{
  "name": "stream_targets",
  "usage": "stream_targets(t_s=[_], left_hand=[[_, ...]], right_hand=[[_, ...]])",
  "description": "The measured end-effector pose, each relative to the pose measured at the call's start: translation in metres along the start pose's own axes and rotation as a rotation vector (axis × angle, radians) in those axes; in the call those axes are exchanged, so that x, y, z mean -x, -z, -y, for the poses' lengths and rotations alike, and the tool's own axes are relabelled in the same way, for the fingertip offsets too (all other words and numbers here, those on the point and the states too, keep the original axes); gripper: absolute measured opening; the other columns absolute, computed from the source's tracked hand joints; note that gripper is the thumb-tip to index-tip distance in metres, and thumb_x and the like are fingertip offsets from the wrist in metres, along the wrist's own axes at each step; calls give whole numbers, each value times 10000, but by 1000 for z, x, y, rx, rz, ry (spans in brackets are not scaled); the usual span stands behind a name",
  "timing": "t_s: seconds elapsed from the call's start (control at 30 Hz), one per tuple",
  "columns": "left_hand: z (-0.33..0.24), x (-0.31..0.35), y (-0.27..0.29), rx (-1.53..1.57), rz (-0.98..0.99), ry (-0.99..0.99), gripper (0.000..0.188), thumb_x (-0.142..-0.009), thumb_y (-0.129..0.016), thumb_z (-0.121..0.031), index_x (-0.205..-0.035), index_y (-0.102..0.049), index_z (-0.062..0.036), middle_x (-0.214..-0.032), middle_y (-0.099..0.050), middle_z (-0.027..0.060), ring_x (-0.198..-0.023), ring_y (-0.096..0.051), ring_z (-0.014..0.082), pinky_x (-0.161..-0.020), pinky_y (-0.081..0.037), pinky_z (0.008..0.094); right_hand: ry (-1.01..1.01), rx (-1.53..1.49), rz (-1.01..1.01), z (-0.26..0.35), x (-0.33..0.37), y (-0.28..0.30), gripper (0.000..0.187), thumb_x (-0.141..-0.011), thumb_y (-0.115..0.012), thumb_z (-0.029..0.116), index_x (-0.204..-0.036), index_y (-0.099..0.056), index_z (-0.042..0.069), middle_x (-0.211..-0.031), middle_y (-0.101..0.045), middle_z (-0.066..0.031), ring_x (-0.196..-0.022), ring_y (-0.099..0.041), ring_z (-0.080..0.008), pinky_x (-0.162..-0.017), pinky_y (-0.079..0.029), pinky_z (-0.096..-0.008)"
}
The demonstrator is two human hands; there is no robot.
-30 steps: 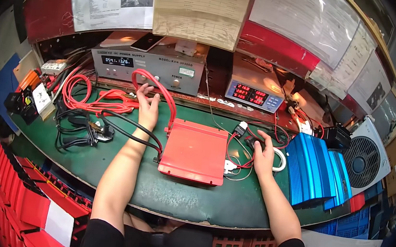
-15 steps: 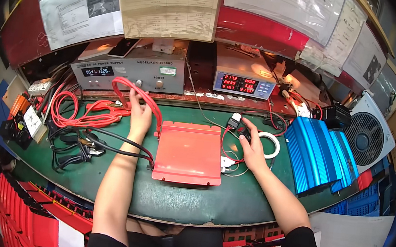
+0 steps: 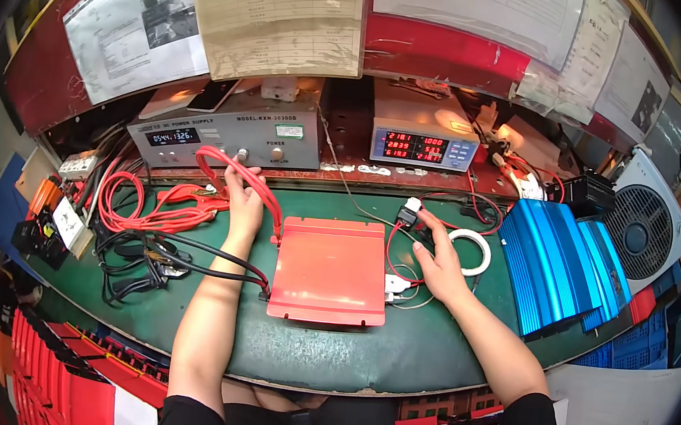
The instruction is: Testing electrical power inverters by connecting them to measurement equipment and checking values.
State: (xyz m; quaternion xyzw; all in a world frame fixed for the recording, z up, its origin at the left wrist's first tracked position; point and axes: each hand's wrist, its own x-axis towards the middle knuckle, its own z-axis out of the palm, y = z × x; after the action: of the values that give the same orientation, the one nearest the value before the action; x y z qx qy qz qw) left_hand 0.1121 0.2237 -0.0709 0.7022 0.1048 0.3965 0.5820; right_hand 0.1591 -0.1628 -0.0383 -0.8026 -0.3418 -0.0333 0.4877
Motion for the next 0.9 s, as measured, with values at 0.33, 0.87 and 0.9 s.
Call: stream_targets(t_s=[0.33, 0.87, 0.9], left_hand=[[5, -4, 1, 27, 5, -12, 646, -991, -548, -70, -1518, -178, -112, -1220, -554, 146, -811, -626, 177, -685, -553, 293], [5, -1, 3, -10, -35, -46, 651, -986, -558, -64, -1511, -176, -107, -1228, -580, 127, -739, -635, 168, -687, -529, 288], [3, 0, 0, -9, -45, -66, 644, -986, -556, -60, -1507, -180, -97, -1221, -584, 128, -733, -636, 167, -683, -527, 287]], right_hand=[[18, 31, 13, 0, -1, 0, 529, -928, -549, 85, -1440, -424, 34, -1518, -409, -188, -1443, -361, -307, -1184, -266, -381], [20, 25, 19, 2, 0, -1, 522, -933, -570, 125, -1433, -438, 59, -1521, -395, -207, -1447, -350, -340, -1177, -275, -400], [22, 29, 26, 1, 0, -1, 522, -932, -573, 127, -1432, -440, 59, -1519, -396, -209, -1447, -350, -341, -1176, -276, -402]])
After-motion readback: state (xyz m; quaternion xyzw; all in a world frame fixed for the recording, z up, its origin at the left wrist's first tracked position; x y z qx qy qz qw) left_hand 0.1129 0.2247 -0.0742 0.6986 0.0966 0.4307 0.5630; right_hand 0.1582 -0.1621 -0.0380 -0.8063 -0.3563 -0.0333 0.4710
